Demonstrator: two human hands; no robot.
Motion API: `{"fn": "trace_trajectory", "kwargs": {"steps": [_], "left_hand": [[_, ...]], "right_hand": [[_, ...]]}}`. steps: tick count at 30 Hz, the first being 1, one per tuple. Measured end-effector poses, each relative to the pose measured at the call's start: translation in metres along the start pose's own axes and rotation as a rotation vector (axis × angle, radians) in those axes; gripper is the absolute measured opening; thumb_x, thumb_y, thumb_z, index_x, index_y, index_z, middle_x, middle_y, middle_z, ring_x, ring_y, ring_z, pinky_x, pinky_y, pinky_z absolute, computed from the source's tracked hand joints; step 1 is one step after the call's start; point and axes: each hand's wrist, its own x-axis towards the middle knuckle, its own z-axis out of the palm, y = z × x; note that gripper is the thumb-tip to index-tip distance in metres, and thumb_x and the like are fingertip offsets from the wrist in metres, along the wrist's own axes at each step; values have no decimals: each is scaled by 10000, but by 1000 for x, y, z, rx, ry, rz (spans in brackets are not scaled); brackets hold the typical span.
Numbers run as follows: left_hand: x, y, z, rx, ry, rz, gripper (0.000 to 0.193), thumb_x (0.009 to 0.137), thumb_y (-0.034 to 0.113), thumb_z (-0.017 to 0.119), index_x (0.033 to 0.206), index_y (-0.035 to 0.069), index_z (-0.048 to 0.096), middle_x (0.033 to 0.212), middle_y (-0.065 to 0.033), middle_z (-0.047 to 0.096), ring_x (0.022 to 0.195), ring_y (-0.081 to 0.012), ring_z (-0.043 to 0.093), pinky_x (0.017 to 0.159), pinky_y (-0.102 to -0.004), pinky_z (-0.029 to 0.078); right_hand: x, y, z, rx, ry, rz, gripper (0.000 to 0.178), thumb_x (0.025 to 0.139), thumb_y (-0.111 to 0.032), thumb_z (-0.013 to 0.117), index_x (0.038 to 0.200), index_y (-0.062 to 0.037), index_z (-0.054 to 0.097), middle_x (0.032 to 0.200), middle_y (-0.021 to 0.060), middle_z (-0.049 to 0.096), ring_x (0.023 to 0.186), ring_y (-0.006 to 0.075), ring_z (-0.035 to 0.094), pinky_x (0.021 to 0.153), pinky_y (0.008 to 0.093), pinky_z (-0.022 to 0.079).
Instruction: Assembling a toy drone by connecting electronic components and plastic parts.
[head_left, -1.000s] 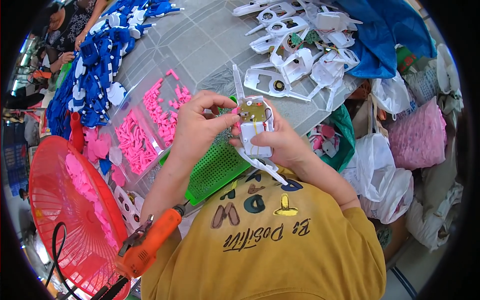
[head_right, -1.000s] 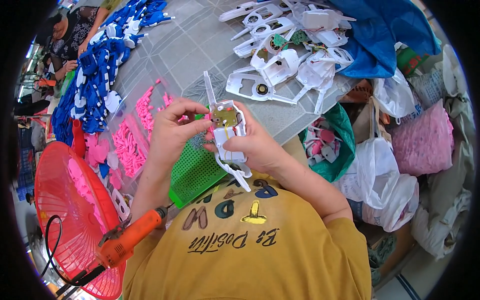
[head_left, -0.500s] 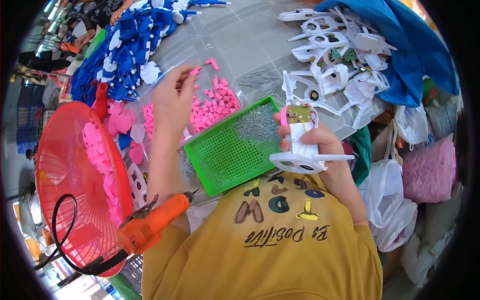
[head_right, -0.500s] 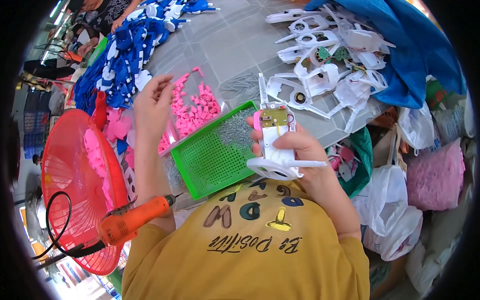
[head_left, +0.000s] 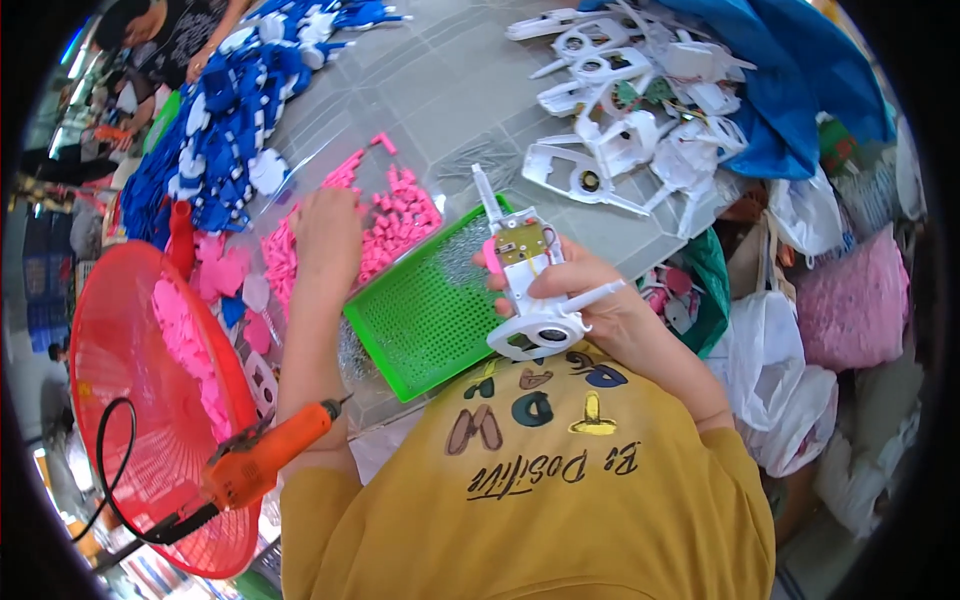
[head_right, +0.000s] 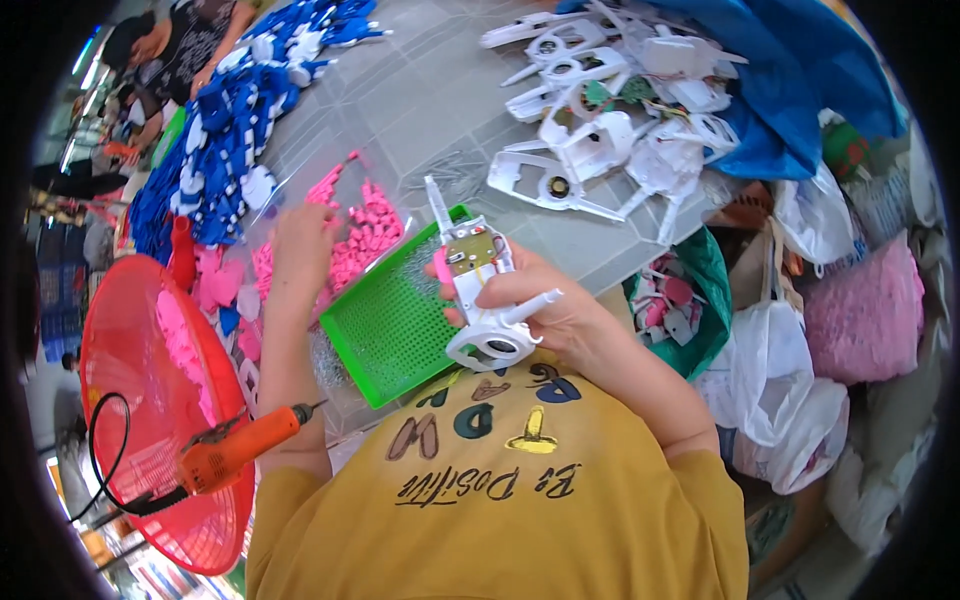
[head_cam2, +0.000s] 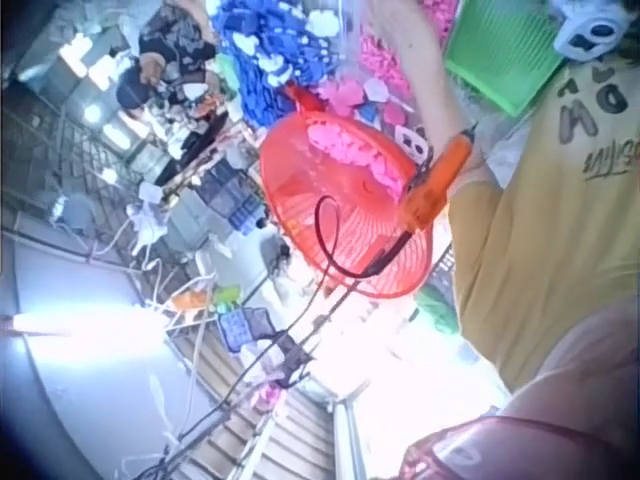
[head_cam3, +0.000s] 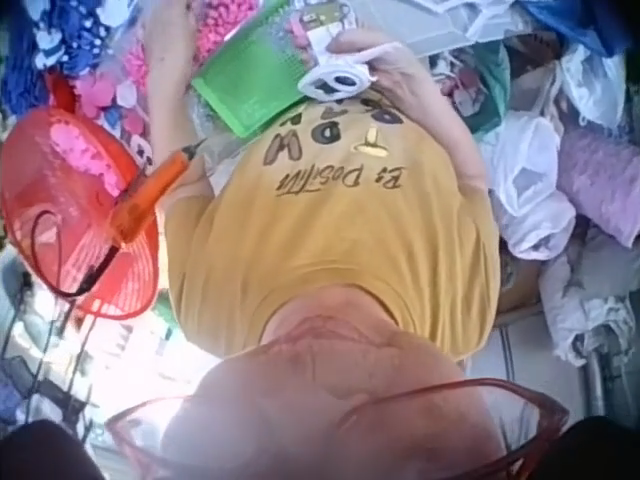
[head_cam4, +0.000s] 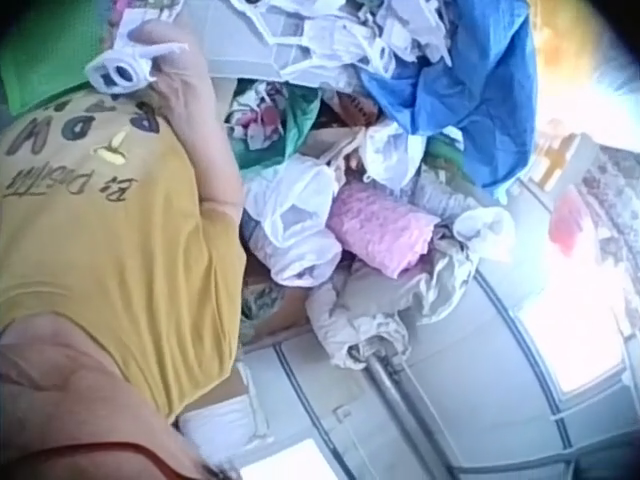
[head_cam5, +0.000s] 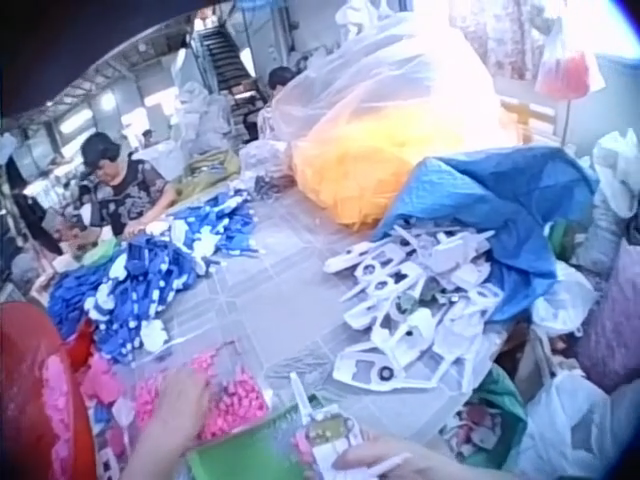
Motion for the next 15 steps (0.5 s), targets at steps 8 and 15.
{"fn": "trace_trajectory", "kwargs": {"steps": [8,15], "left_hand": [[5,77,-64,-1244,-186,293,207,861,46,700,1064,7,711,962,-61,677,817,-124,622,695,-252,483],[7,103,-62,-1425,-379,37,159,888,76,700,1028,9,733,775,-14,674,603,-51,555,528,-217,436]], "right_hand": [[0,-1,14,-89,59,-88,700,689,104,582,1360,-40,446,1153,133,617,1039,241,650,889,413,591],[0,1,20,-209,57,-93,818,721,99,575,1468,-99,306,1215,109,590,1046,214,638,914,388,571]]}}
